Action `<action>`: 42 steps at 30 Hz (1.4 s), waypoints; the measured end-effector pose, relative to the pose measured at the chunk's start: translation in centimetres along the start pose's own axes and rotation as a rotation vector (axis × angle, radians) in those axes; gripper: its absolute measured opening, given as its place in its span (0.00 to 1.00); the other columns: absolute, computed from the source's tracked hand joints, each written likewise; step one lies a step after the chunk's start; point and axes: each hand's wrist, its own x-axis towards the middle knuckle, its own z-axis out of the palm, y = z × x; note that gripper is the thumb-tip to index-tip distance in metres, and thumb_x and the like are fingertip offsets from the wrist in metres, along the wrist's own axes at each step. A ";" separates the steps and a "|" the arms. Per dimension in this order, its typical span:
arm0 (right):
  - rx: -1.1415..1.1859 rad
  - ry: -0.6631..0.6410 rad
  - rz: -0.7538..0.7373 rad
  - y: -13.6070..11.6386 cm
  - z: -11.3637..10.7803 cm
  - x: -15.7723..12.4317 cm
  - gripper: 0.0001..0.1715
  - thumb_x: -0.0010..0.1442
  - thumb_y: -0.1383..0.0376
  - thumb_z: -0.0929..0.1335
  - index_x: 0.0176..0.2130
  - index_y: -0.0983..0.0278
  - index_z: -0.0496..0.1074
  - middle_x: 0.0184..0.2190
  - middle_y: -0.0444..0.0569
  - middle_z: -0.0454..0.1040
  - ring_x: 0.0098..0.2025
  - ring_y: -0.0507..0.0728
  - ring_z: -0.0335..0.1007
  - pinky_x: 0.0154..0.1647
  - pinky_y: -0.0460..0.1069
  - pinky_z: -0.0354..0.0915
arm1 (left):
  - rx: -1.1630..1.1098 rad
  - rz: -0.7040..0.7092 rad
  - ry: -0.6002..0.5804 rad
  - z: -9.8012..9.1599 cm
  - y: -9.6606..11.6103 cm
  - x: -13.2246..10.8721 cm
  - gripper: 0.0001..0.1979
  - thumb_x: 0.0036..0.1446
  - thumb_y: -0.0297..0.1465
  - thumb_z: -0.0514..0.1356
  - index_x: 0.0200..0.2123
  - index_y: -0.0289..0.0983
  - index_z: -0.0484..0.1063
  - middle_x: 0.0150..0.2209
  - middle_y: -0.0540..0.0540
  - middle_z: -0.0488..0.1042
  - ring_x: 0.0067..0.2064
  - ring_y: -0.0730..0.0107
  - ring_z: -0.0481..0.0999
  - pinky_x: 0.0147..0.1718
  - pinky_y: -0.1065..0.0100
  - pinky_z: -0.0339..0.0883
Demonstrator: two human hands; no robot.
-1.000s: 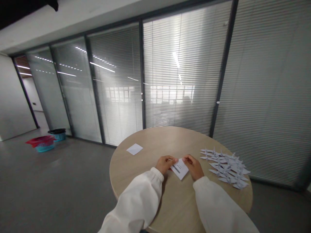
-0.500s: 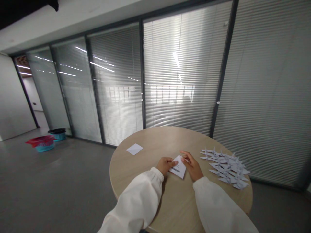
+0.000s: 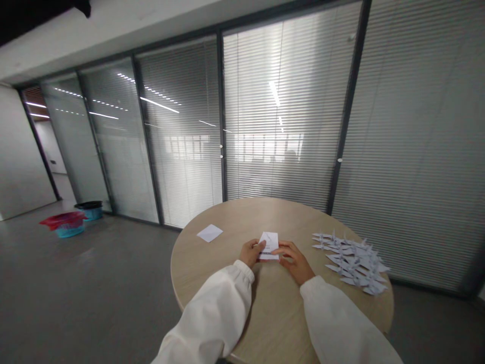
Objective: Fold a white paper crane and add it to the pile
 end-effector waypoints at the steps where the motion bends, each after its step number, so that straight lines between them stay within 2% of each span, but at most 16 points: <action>1: 0.003 0.000 0.014 0.0 0.0 0.0 0.10 0.49 0.61 0.65 0.33 0.58 0.72 0.43 0.48 0.62 0.47 0.57 0.58 0.41 0.50 0.62 | 0.009 0.000 -0.007 0.0 0.0 0.0 0.19 0.35 0.43 0.62 0.26 0.33 0.67 0.22 0.48 0.72 0.23 0.69 0.72 0.21 0.69 0.66; 6: 0.034 0.030 0.075 0.1 0.1 0.2 0.12 0.49 0.57 0.65 0.31 0.61 0.72 0.40 0.49 0.65 0.44 0.56 0.61 0.40 0.48 0.62 | 0.035 0.031 -0.058 0.1 0.0 -0.1 0.20 0.33 0.43 0.62 0.25 0.32 0.67 0.21 0.48 0.71 0.23 0.69 0.71 0.21 0.69 0.66; 13: 0.177 0.058 0.193 0.0 -0.1 0.3 0.16 0.48 0.54 0.65 0.30 0.64 0.68 0.30 0.48 0.71 0.34 0.55 0.67 0.36 0.48 0.63 | 0.029 0.036 -0.223 0.4 -0.4 -0.3 0.22 0.31 0.42 0.64 0.27 0.31 0.66 0.21 0.46 0.72 0.22 0.69 0.71 0.22 0.68 0.65; 19: 0.096 0.133 0.267 0.6 -0.3 0.2 0.16 0.46 0.54 0.66 0.28 0.65 0.68 0.27 0.47 0.72 0.31 0.56 0.68 0.33 0.48 0.62 | 0.033 0.003 -0.326 0.6 -0.3 -0.8 0.23 0.32 0.40 0.64 0.30 0.31 0.66 0.23 0.45 0.73 0.26 0.65 0.73 0.24 0.68 0.65; 24: 0.050 0.169 0.291 0.7 -0.3 0.3 0.16 0.44 0.54 0.67 0.26 0.65 0.68 0.24 0.45 0.72 0.28 0.55 0.67 0.30 0.47 0.61 | 0.018 -0.023 -0.370 0.8 -0.3 -1.0 0.25 0.31 0.40 0.65 0.33 0.30 0.66 0.25 0.43 0.73 0.28 0.64 0.73 0.26 0.67 0.66; 29: 0.062 0.229 0.307 0.2 -0.3 0.3 0.17 0.39 0.54 0.68 0.25 0.64 0.69 0.21 0.45 0.72 0.25 0.54 0.66 0.27 0.46 0.60 | 0.046 -0.012 -0.400 1.0 -0.1 -1.3 0.25 0.37 0.43 0.61 0.35 0.29 0.67 0.28 0.40 0.73 0.29 0.63 0.73 0.26 0.66 0.66; 32: 0.050 0.239 0.294 0.0 -0.2 0.3 0.15 0.39 0.55 0.68 0.24 0.64 0.69 0.20 0.44 0.71 0.24 0.53 0.66 0.26 0.46 0.60 | 0.100 -0.008 -0.424 1.1 0.0 -1.5 0.24 0.37 0.41 0.62 0.36 0.29 0.68 0.30 0.40 0.72 0.30 0.64 0.73 0.26 0.67 0.66; 38: 0.042 0.251 0.276 0.4 0.0 0.3 0.14 0.39 0.56 0.68 0.24 0.64 0.68 0.20 0.43 0.70 0.24 0.53 0.65 0.26 0.45 0.60 | 0.163 -0.007 -0.436 1.0 -0.4 -1.2 0.23 0.36 0.39 0.63 0.35 0.28 0.68 0.25 0.42 0.73 0.25 0.66 0.72 0.23 0.68 0.65; 42: 0.036 0.251 0.269 0.7 0.1 0.3 0.15 0.40 0.56 0.69 0.25 0.63 0.67 0.21 0.42 0.69 0.24 0.53 0.65 0.26 0.46 0.60 | 0.163 0.006 -0.442 0.9 -0.9 -1.0 0.22 0.37 0.39 0.61 0.33 0.29 0.68 0.26 0.41 0.73 0.26 0.66 0.73 0.23 0.69 0.65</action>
